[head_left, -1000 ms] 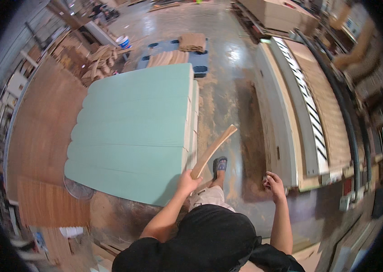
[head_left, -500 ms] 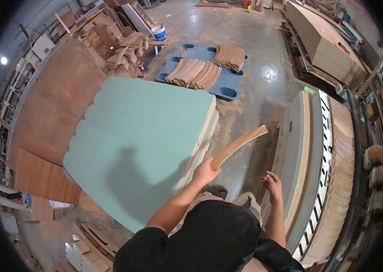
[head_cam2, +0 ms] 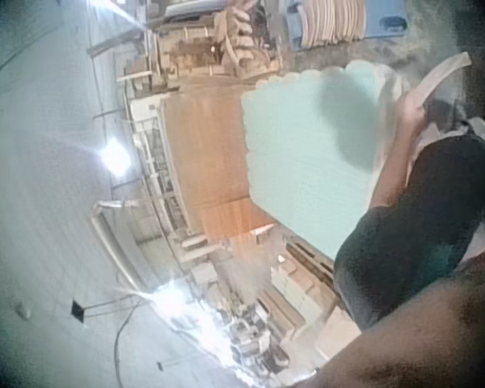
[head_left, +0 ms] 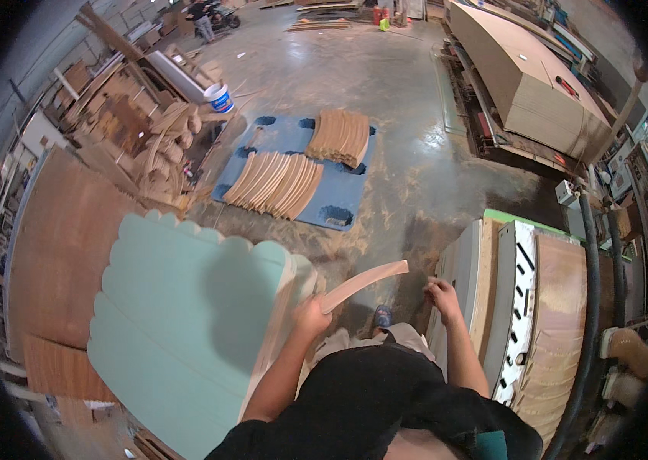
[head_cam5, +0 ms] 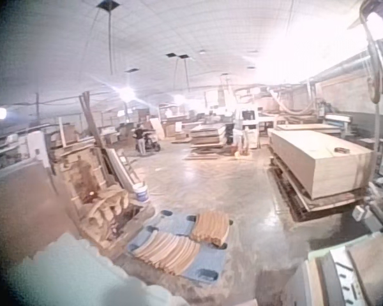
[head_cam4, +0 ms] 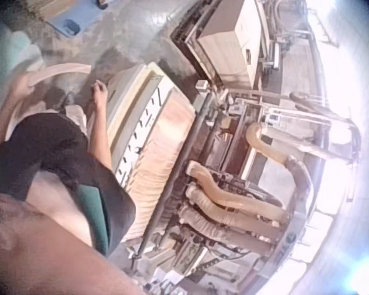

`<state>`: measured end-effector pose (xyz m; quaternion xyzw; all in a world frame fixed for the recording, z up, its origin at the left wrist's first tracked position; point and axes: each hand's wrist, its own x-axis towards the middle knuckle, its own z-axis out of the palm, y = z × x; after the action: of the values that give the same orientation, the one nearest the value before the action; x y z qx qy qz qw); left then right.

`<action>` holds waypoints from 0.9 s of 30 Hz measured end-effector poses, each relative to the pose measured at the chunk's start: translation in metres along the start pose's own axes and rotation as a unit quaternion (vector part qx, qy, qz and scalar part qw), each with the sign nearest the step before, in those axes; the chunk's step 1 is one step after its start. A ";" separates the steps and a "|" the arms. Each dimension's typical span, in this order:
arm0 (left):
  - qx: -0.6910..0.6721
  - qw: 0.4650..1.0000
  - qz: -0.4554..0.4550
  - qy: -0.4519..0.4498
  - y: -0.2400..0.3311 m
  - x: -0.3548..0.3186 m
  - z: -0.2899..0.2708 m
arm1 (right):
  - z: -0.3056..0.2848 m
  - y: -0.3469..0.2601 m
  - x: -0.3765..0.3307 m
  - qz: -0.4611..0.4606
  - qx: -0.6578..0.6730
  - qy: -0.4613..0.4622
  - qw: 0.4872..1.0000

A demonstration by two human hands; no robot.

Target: The person hammers a curved wood slat on a pallet, then walks through a factory to pour sawdust from a bucket into another container and move furniture panels.

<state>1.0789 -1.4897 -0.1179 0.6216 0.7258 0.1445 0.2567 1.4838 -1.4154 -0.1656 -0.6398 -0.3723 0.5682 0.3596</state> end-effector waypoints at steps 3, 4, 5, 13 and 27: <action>-0.018 0.998 -0.064 -0.019 0.061 0.065 -0.029 | -0.017 -0.081 0.092 -0.006 -0.035 -0.029 0.999; -0.027 0.995 -0.093 -0.017 0.081 0.080 -0.041 | -0.015 -0.114 0.111 -0.017 -0.033 -0.032 0.999; -0.033 0.992 -0.120 -0.007 0.076 0.099 -0.035 | -0.008 -0.156 0.131 -0.033 -0.031 -0.040 0.998; -0.077 0.956 -0.283 0.019 0.043 0.316 0.021 | -0.014 -0.207 0.381 -0.040 -0.121 -0.062 0.990; -0.364 0.889 -0.279 -0.011 0.137 0.803 0.034 | -0.192 -0.119 0.556 0.345 0.027 0.268 0.899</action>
<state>1.1343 -0.6837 -0.2283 0.2587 0.7629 0.3139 0.5025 1.7102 -0.8750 -0.2978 -0.8465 -0.0024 0.4731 0.2443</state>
